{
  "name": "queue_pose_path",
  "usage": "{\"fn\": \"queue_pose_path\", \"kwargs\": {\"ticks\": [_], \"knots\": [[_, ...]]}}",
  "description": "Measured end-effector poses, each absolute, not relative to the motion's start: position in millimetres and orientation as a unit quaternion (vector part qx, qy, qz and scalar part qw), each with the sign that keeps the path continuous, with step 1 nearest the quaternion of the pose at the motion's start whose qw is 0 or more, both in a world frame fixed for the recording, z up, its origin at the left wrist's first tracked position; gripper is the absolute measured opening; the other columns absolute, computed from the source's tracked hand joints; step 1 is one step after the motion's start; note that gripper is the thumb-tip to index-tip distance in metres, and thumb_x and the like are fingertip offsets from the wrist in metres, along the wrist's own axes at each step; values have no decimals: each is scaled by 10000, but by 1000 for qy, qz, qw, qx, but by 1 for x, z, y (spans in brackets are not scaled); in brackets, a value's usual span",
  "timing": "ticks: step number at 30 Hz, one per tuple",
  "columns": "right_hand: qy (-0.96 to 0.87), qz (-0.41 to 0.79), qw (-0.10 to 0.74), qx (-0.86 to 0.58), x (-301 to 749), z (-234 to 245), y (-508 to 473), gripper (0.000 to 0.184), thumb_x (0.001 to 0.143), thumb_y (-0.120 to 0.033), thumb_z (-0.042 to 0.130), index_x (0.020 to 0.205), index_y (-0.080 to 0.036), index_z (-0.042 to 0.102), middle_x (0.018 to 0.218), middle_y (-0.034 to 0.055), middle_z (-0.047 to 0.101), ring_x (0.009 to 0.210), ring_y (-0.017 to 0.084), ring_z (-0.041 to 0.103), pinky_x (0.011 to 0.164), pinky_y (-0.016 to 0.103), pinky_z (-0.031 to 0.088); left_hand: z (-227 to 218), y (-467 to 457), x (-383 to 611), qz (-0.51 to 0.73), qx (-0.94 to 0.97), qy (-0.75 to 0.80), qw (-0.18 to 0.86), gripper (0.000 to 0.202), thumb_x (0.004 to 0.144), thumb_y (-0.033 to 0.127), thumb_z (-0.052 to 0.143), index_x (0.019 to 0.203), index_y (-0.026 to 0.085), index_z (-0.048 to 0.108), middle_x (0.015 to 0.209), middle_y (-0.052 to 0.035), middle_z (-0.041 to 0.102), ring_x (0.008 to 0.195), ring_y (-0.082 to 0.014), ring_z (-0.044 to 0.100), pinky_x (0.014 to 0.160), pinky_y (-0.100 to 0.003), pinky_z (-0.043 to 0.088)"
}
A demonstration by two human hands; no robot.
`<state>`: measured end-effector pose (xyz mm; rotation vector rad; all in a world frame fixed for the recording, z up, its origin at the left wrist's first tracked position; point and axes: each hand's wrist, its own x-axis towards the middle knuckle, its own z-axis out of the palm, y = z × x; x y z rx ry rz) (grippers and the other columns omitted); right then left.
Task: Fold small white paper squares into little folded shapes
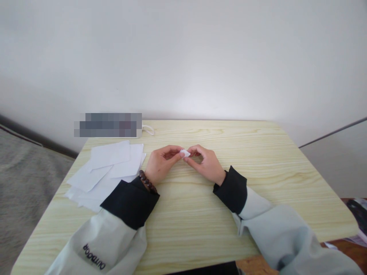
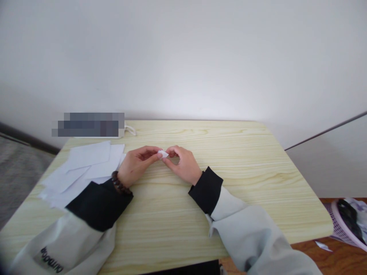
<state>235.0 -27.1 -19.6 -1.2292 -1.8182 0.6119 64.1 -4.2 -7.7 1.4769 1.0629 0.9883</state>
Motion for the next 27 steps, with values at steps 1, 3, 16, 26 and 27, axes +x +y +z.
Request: {"fn": "queue_pose_path", "kwargs": {"ticks": [1,3,16,26,27], "knots": [[-724,247,416,-491,235,-19,-27,137,791,-305,611,856,-185,596,796,13,664,735,129,616,714,245,475,-8,-4,64,409,617,442,507,318,681,451,713,830,173,677,857,-38,727,828,-188,667,805,-305,525],[-721,258,410,-496,235,-19,-27,124,801,-305,602,838,-186,601,778,8,669,714,125,619,688,238,472,-8,-4,63,403,626,444,499,311,689,448,707,829,171,681,852,-39,726,820,-186,665,790,-298,524],[-713,322,397,-481,236,-19,-27,134,790,-317,633,791,-185,611,710,-7,662,627,104,594,593,208,450,-7,-4,59,371,662,438,482,332,718,454,671,872,160,686,840,-42,718,796,-179,645,758,-293,504],[-701,356,394,-475,237,-13,-29,161,835,-312,574,791,-175,648,790,29,710,722,133,648,664,237,481,-6,-4,58,362,669,436,481,303,747,432,644,857,154,689,822,-39,718,778,-175,650,738,-286,513],[-692,366,405,-472,237,-13,-28,163,839,-312,569,802,-174,646,808,34,712,740,137,652,677,242,487,-7,-3,59,369,658,430,496,335,743,442,648,903,150,677,849,-49,719,788,-177,655,750,-297,519]]}}
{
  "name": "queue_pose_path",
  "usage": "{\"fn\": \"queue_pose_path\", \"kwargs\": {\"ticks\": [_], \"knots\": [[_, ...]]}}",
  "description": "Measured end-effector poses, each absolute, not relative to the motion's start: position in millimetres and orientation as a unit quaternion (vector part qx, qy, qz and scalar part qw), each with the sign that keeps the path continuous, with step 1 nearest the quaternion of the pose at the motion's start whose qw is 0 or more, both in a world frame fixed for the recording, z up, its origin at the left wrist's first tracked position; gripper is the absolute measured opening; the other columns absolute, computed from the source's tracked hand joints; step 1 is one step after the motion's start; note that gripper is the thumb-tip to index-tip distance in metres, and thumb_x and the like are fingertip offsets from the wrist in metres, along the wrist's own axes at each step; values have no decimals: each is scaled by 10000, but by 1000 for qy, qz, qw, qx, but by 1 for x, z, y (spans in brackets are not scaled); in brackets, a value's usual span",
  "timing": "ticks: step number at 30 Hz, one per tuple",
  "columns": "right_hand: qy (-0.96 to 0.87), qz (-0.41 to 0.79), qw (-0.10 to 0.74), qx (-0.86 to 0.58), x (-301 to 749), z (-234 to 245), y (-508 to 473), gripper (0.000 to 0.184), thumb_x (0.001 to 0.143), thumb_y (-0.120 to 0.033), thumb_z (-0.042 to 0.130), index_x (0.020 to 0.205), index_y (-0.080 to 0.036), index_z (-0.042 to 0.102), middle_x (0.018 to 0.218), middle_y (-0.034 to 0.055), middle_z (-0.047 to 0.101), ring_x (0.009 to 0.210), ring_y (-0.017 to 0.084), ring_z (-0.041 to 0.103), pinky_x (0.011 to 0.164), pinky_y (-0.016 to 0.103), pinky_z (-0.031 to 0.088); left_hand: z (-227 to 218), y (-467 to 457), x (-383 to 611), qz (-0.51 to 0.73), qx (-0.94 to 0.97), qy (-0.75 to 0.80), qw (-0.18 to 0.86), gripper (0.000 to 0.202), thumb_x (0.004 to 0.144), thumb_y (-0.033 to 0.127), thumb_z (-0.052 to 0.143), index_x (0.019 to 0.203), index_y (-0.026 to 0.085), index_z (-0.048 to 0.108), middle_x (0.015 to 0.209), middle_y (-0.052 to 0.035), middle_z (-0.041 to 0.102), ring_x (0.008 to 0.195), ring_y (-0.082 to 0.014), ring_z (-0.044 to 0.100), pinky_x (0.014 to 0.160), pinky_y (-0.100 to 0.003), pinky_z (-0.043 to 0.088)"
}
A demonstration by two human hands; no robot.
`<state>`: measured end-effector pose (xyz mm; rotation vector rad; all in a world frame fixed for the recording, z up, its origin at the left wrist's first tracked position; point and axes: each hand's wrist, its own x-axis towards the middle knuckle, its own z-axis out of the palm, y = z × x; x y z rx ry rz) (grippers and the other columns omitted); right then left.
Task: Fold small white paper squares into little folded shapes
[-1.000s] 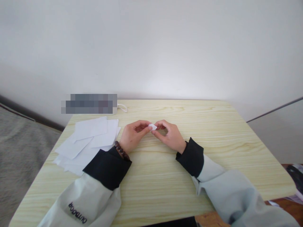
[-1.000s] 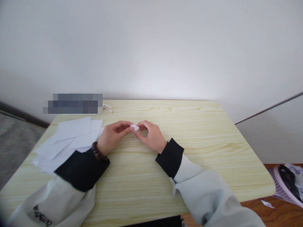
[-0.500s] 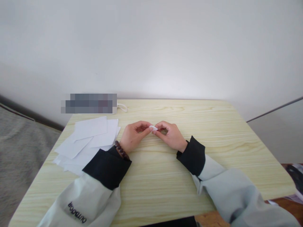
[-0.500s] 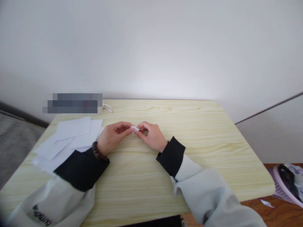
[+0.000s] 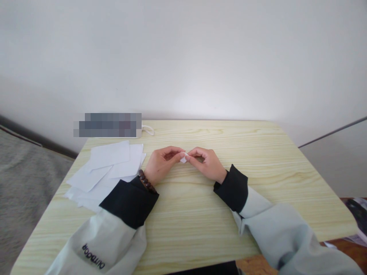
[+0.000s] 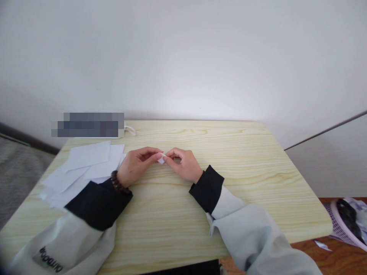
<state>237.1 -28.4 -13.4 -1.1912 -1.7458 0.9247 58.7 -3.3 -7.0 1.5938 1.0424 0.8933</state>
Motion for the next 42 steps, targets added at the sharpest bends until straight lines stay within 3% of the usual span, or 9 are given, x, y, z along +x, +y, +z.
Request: {"fn": "queue_pose_path", "kwargs": {"ticks": [3,9,19,29,33,42], "knots": [[-660,364,448,-480,237,-15,-27,167,836,-325,578,804,-174,640,796,36,707,728,141,650,673,252,494,-8,-3,59,380,647,416,514,417,722,462,666,992,145,644,926,-73,715,833,-190,662,793,-328,524],[-680,281,486,-472,236,-19,-24,139,815,-322,610,796,-186,632,805,36,648,727,136,604,675,262,495,-9,-3,60,351,677,423,490,341,768,450,623,932,154,668,910,-55,717,842,-191,653,771,-298,511],[-714,303,433,-460,238,-16,-27,146,856,-303,550,821,-179,619,764,20,633,693,125,576,643,248,446,-4,-4,56,290,756,410,420,284,802,429,574,848,165,668,786,-21,702,717,-161,621,671,-256,478],[-692,287,470,-466,238,-17,-28,138,849,-307,560,827,-184,621,769,19,634,655,115,567,615,243,450,-5,-5,61,365,694,426,452,352,759,462,628,941,162,637,930,-65,692,818,-178,645,719,-277,519],[-722,253,454,-456,237,-14,-29,130,856,-295,554,814,-197,628,777,23,631,674,119,566,622,245,454,-3,-6,61,367,691,438,442,305,774,453,613,863,164,650,861,-50,692,785,-170,642,721,-276,517],[-705,266,460,-469,237,-16,-28,125,854,-298,558,834,-188,615,768,22,626,673,124,572,647,253,454,-6,-5,60,308,742,434,408,282,784,433,599,872,171,652,803,-22,692,706,-148,618,654,-245,479]]}}
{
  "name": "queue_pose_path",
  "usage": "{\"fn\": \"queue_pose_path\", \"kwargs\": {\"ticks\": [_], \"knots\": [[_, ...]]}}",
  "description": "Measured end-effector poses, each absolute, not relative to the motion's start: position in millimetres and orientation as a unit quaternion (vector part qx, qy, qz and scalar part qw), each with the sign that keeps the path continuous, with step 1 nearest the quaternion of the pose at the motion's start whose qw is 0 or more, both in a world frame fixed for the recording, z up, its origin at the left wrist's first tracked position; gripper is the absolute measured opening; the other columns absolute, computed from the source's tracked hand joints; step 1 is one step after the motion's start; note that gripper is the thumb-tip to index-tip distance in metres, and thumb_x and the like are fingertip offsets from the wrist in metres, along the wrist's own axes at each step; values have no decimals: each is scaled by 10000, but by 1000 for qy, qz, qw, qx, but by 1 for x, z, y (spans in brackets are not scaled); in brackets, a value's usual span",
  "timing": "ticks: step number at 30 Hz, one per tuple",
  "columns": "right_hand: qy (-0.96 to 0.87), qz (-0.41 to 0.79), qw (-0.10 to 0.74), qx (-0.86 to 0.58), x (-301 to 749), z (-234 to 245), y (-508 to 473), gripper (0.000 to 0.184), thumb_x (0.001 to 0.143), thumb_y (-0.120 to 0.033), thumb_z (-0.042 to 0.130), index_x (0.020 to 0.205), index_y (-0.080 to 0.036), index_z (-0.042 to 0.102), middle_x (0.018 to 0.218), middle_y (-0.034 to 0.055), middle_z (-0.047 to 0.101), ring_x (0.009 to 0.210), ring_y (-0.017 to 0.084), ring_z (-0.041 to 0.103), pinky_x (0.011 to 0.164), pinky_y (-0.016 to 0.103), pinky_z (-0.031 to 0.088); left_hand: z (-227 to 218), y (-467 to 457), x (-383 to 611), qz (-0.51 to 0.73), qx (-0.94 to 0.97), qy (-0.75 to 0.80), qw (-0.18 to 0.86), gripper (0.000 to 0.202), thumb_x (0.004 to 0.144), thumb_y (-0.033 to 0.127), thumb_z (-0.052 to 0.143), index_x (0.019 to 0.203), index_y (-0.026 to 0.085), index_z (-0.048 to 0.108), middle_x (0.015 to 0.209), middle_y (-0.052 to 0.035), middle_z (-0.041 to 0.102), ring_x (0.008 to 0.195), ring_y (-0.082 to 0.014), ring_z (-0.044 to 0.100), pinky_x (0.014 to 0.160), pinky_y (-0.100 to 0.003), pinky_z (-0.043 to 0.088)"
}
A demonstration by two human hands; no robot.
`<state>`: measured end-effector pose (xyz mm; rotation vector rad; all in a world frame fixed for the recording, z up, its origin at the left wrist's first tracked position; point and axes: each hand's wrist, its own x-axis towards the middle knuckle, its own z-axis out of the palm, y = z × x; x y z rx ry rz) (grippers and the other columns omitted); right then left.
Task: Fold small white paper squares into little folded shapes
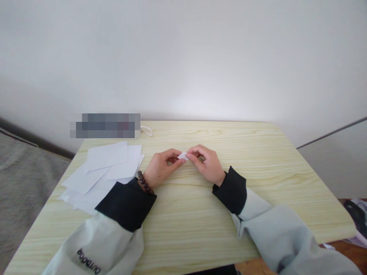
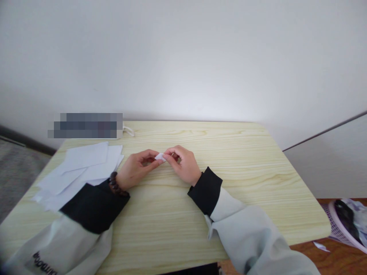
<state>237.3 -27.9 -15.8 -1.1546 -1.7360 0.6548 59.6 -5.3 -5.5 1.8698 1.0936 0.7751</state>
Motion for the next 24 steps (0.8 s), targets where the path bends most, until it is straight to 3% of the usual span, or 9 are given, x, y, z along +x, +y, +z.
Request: {"fn": "queue_pose_path", "kwargs": {"ticks": [11,24], "knots": [[-725,276,443,-449,236,-13,-31,138,869,-312,534,830,-197,601,776,14,624,640,106,543,589,233,429,-5,-3,56,284,762,409,415,259,789,423,586,838,179,654,803,-20,699,738,-165,615,683,-255,466],[-727,273,426,-464,233,-13,-32,188,874,-325,534,769,-190,613,716,11,596,619,110,511,569,243,405,0,-7,57,267,768,431,392,240,741,409,614,745,186,704,685,2,707,618,-144,607,597,-232,465]]}}
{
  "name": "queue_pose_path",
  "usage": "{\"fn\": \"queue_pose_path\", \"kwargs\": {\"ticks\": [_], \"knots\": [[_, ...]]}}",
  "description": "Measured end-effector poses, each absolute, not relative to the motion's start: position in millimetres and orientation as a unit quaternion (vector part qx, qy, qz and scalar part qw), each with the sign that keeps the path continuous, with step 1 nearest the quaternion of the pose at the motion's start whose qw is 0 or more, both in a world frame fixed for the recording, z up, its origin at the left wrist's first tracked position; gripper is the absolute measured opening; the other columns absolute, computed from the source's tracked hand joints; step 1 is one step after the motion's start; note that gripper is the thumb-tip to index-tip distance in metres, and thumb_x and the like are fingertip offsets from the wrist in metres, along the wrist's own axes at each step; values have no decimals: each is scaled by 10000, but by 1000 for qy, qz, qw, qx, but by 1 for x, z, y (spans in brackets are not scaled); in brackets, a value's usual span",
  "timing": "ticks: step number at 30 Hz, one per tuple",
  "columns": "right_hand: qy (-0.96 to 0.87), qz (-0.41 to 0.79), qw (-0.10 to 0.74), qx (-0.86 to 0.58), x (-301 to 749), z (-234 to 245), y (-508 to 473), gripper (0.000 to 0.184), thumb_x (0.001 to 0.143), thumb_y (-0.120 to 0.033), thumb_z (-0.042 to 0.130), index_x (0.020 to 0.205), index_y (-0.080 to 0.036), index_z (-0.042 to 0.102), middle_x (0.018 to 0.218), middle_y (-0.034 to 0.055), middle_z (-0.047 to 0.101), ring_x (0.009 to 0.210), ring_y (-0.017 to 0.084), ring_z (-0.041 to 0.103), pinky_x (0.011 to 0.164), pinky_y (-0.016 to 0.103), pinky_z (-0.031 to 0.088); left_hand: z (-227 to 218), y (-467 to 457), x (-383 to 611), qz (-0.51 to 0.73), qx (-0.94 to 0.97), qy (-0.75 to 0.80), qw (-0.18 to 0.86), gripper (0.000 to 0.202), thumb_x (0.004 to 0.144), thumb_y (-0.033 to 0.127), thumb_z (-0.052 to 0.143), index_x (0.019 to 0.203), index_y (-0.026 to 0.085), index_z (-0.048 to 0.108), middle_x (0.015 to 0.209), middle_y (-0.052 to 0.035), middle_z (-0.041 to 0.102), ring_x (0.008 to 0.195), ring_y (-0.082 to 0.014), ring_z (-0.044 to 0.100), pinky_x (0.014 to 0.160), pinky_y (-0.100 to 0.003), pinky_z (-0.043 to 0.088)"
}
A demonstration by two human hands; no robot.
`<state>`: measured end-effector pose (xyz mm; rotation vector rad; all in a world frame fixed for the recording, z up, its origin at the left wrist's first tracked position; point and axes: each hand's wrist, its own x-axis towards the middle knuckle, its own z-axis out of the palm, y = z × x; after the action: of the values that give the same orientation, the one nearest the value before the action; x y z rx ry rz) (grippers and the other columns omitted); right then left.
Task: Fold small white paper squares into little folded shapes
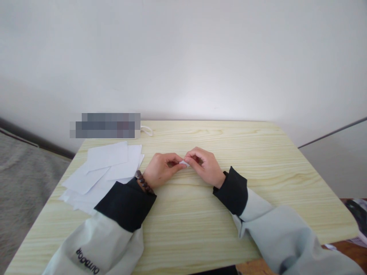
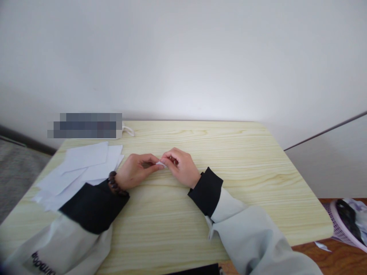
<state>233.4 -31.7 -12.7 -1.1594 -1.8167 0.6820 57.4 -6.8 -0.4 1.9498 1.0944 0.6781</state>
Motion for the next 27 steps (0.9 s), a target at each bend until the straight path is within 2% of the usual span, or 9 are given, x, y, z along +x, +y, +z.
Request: {"fn": "queue_pose_path", "kwargs": {"ticks": [3,7,11,14,19,27], "knots": [[-691,313,446,-475,234,-15,-30,177,840,-349,586,775,-190,628,712,12,626,605,112,538,562,244,424,1,-6,57,277,743,445,417,258,743,430,623,757,191,719,723,-2,725,655,-157,634,613,-232,480],[-658,336,477,-476,235,-18,-28,169,812,-363,616,822,-195,629,775,24,666,671,130,603,634,259,485,2,-5,57,320,698,453,452,342,738,502,623,817,182,712,747,-19,730,696,-174,655,647,-249,511],[-678,306,471,-474,235,-19,-28,151,833,-336,586,813,-192,624,766,24,652,682,128,599,646,257,484,2,-7,57,329,690,458,454,384,723,545,629,728,165,679,693,-31,713,668,-171,650,634,-254,513],[-695,278,462,-475,235,-18,-28,153,845,-328,569,794,-196,626,751,23,643,683,131,587,660,262,476,0,-7,57,326,688,456,461,383,723,547,631,723,165,670,676,-27,704,657,-167,647,629,-257,514],[-657,329,474,-485,235,-19,-27,158,827,-342,596,831,-191,645,793,31,679,697,133,617,673,255,494,-4,-5,58,346,655,453,496,370,729,517,642,812,159,676,706,-32,711,674,-164,654,651,-260,525],[-661,334,464,-486,234,-18,-29,160,838,-344,572,818,-189,608,712,8,628,631,116,571,617,238,471,-3,-6,60,383,668,475,426,376,730,499,644,869,151,682,869,-63,708,736,-173,645,634,-256,523]]}}
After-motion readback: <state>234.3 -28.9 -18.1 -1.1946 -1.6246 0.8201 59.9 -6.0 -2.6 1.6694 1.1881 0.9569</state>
